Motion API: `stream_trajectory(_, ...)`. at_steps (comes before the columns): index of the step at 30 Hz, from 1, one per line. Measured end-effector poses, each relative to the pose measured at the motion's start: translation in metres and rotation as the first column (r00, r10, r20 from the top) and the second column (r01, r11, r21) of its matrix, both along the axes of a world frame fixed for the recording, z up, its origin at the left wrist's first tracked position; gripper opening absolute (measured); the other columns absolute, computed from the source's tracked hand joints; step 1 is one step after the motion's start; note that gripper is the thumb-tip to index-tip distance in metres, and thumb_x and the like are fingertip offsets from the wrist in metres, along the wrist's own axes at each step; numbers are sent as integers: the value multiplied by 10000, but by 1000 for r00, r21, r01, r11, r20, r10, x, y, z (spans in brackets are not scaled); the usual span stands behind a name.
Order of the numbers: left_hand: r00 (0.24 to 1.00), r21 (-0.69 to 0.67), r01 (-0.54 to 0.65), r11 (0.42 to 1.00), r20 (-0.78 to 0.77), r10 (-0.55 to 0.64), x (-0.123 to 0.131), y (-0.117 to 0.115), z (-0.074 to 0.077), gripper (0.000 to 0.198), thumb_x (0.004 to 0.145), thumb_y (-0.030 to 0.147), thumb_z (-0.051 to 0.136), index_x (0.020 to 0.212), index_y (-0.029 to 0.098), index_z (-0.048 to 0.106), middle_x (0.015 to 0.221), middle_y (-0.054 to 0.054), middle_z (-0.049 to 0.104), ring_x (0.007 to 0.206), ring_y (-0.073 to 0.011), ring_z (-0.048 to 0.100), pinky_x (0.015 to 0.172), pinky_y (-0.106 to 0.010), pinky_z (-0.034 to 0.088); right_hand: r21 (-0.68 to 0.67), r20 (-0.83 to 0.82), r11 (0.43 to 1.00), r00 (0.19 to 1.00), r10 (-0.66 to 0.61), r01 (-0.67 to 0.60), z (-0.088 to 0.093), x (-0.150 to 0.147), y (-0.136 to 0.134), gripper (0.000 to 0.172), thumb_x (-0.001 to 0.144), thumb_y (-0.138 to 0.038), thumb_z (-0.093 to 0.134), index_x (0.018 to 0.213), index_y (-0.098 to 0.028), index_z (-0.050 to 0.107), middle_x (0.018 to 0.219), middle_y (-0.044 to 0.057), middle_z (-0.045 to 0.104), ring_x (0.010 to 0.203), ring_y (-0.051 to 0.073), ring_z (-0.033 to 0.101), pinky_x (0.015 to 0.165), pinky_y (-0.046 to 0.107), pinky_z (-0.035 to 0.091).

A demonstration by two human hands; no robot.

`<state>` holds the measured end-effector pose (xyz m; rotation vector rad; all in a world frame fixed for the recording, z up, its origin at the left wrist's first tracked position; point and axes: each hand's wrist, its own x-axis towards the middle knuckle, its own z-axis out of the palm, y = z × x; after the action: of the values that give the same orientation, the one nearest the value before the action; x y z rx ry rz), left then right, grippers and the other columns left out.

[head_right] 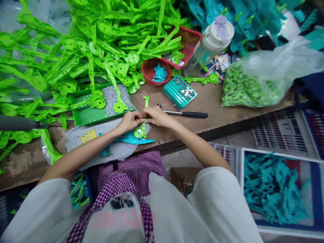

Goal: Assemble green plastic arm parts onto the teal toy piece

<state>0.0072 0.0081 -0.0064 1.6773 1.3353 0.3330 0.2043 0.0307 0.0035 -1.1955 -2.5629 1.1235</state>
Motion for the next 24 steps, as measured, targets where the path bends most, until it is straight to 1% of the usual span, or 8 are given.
stream_trajectory(4,993,44,74,996,86,-78,-6,-10,-1,150,835,242,724,936,141,770,872,-47,741,774,-163,646,718,-274,482,57,-94,997,994,-52,58,-4,3,-14,160,914,-268,668,1031,-180,604,1022,81,677,943,226,595,832,310,351)
stream_trajectory(7,995,148,94,985,24,-99,-9,-20,0,177,852,250,735,1002,161,768,929,-72,739,842,-190,655,783,-319,508,113,-98,993,995,-10,22,-5,5,-19,101,944,-254,619,1023,-190,625,1040,89,673,1000,241,601,875,335,384)
stream_trajectory(10,993,223,113,968,-42,-107,-7,-30,1,144,912,252,679,1004,196,775,968,-76,747,912,-210,666,861,-357,513,139,-79,990,997,18,-7,-4,5,-19,87,961,-257,589,996,-197,641,1014,87,671,983,242,605,875,348,412)
stream_trajectory(13,993,251,112,961,-64,-99,-5,-38,2,195,968,258,598,1039,206,773,1032,-87,749,952,-216,672,893,-367,515,168,-66,986,997,27,-16,-3,6,-20,130,987,-269,545,1031,-194,642,1018,93,669,977,240,604,874,351,430)
stream_trajectory(16,990,253,138,958,-67,-125,-3,-40,1,214,982,253,566,1000,188,768,1037,-100,745,961,-219,670,905,-367,513,211,-29,976,998,53,-46,-3,5,-22,184,1010,-269,489,1049,-187,649,1029,108,671,989,244,601,888,359,431)
stream_trajectory(19,986,264,165,950,-50,-157,-5,-36,0,166,967,228,585,970,194,748,1029,-79,738,959,-205,664,903,-354,512,219,0,974,998,64,-62,-3,5,-24,208,1011,-270,469,1046,-191,659,1047,117,680,994,251,601,886,369,431)
stream_trajectory(22,986,277,166,946,-39,-162,-7,-33,0,105,952,214,613,957,187,714,973,-65,722,922,-198,651,860,-343,512,243,-53,970,999,-2,15,-3,9,-28,194,991,-320,523,1077,-203,653,1103,115,701,1049,260,610,948,404,415)
stream_trajectory(24,984,276,178,945,-34,-175,-8,-31,0,80,951,215,626,931,182,695,935,-60,709,900,-196,641,837,-335,507,302,-101,944,989,-110,136,-5,14,-32,196,993,-358,534,1069,-224,654,1135,99,721,1092,255,622,1046,446,357)
